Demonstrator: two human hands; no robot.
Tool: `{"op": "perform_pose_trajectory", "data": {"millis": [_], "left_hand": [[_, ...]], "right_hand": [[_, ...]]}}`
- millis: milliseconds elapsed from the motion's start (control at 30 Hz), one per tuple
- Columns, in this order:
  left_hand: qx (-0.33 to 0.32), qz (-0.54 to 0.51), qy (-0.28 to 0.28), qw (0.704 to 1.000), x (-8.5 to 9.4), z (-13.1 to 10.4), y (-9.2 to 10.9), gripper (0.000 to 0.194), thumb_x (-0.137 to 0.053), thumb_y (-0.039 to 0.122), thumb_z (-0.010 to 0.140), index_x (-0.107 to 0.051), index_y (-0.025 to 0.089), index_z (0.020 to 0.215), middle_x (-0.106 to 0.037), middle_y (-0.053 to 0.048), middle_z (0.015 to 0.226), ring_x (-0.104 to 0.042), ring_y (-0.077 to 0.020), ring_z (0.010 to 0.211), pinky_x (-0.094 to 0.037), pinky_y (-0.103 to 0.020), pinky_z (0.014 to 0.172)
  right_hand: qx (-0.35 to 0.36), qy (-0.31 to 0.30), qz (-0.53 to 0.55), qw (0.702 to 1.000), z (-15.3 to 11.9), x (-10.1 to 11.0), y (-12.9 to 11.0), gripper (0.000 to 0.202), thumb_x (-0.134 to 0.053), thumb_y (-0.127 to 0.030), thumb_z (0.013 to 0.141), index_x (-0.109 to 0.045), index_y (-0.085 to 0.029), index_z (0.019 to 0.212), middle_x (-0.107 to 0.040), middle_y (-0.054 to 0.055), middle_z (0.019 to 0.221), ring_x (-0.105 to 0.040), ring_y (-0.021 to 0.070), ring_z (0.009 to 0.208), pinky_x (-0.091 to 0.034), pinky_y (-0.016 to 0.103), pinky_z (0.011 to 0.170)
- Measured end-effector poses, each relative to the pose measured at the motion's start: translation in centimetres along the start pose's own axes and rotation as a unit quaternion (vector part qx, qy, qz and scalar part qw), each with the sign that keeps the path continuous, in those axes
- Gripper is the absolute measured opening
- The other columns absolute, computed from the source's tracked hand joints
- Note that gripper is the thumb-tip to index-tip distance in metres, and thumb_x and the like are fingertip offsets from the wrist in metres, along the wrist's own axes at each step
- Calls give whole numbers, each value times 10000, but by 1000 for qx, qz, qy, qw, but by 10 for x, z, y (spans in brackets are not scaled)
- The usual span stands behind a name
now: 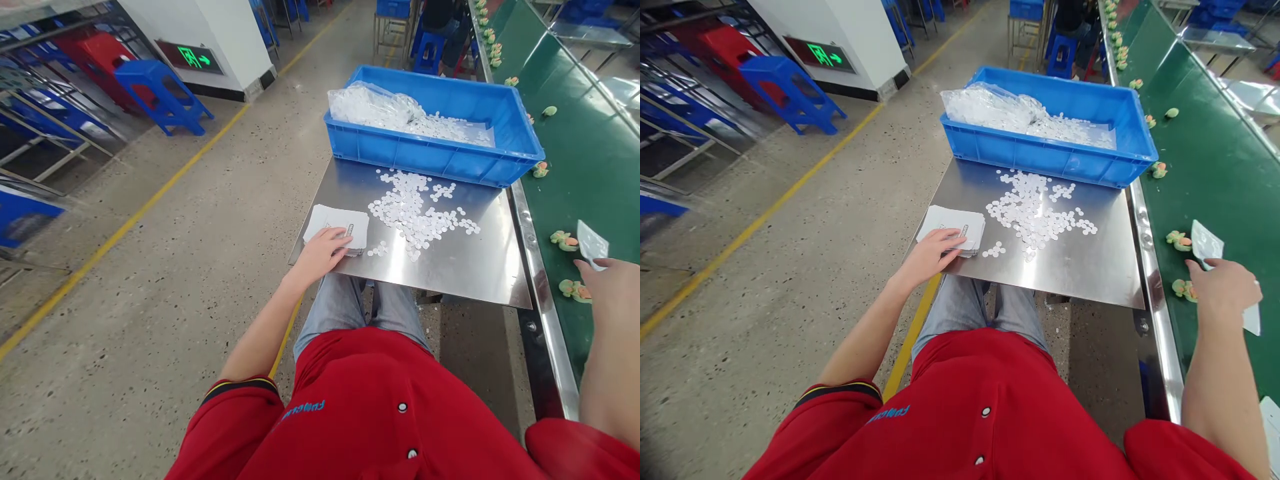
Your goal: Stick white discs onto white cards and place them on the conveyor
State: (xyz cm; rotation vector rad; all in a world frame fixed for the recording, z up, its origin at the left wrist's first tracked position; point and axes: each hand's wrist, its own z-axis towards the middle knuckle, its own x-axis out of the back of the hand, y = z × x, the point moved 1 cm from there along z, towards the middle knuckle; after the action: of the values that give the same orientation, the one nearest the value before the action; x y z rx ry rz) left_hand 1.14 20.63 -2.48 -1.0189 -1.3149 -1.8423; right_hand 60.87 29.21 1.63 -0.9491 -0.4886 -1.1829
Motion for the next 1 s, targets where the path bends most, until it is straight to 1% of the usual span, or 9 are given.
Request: {"op": "perform_pose_trajectory", "data": {"millis": [100, 133, 233, 300, 400, 533, 667, 833, 1000], "left_hand": [[9, -16, 15, 1000, 0, 0, 2, 349, -487, 283, 999, -772, 229, 1194, -717, -96, 1329, -648, -283, 1243, -498, -467, 1117], [20, -30, 28, 999, -2, 0, 2, 334, -499, 278, 993, -784, 235, 1160, -746, -83, 1278, -671, -271, 1210, -509, -454, 1103], [79, -90, 83, 989, -8, -2, 1, 240, -587, 272, 942, -815, 245, 1009, -808, -50, 1100, -736, -244, 1078, -558, -406, 1029], [116, -134, 118, 977, -12, -3, 1, 176, -653, 288, 897, -819, 237, 927, -820, -43, 1031, -759, -242, 1012, -579, -381, 987], [135, -181, 129, 966, -13, -6, 2, 175, -690, 334, 873, -822, 232, 927, -822, -48, 1021, -769, -246, 992, -595, -365, 954], [108, -212, 99, 966, -7, -8, 3, 270, -636, 381, 914, -814, 236, 1055, -805, -60, 1130, -753, -247, 1085, -577, -386, 1025], [116, -214, 143, 959, -7, -9, 2, 286, -593, 385, 939, -817, 234, 1033, -793, -58, 1172, -733, -254, 1149, -553, -423, 1081], [154, -240, 226, 931, -9, -4, 9, 178, -729, 380, 853, -826, 234, 881, -822, -49, 1011, -772, -248, 1002, -617, -379, 964], [138, -273, 238, 922, -8, 5, 25, 204, -774, 424, 829, -822, 226, 846, -822, -55, 979, -778, -247, 960, -635, -377, 930]], "right_hand": [[-104, 40, -90, 990, -14, -18, -51, 519, -544, -792, 791, -604, -339, 546, -527, 118, 627, -649, 358, 854, -427, 559, 691], [-94, -3, -79, 992, -19, -29, -82, 460, -551, -729, 842, -666, -335, 634, -605, 123, 713, -647, 332, 822, -440, 526, 686], [34, -159, 53, 985, -37, -73, -191, 291, -558, -463, 935, -767, -266, 897, -743, 98, 1013, -648, 251, 781, -485, 432, 705], [100, -252, 75, 960, -51, -104, -254, 230, -571, -352, 954, -780, -259, 987, -749, 66, 1095, -664, 250, 958, -496, 376, 741], [139, -308, 27, 941, -64, -142, -310, 240, -564, -290, 983, -782, -235, 1066, -733, 88, 1162, -610, 272, 1141, -486, 359, 829], [138, -313, -40, 939, -66, -168, -325, 309, -492, -279, 1019, -787, -203, 1066, -720, 128, 1163, -588, 292, 1131, -439, 389, 895], [149, -290, -36, 945, -61, -170, -317, 368, -423, -239, 1020, -788, -188, 1004, -731, 131, 1116, -607, 278, 1074, -417, 381, 878], [88, -229, 107, 964, -53, -139, -311, 305, -491, -309, 992, -778, -213, 956, -745, 83, 1051, -636, 214, 859, -459, 332, 757], [129, -193, 280, 932, -63, -101, -325, 304, -550, -417, 989, -801, -253, 941, -748, 64, 1002, -645, 196, 816, -532, 339, 780]]}}
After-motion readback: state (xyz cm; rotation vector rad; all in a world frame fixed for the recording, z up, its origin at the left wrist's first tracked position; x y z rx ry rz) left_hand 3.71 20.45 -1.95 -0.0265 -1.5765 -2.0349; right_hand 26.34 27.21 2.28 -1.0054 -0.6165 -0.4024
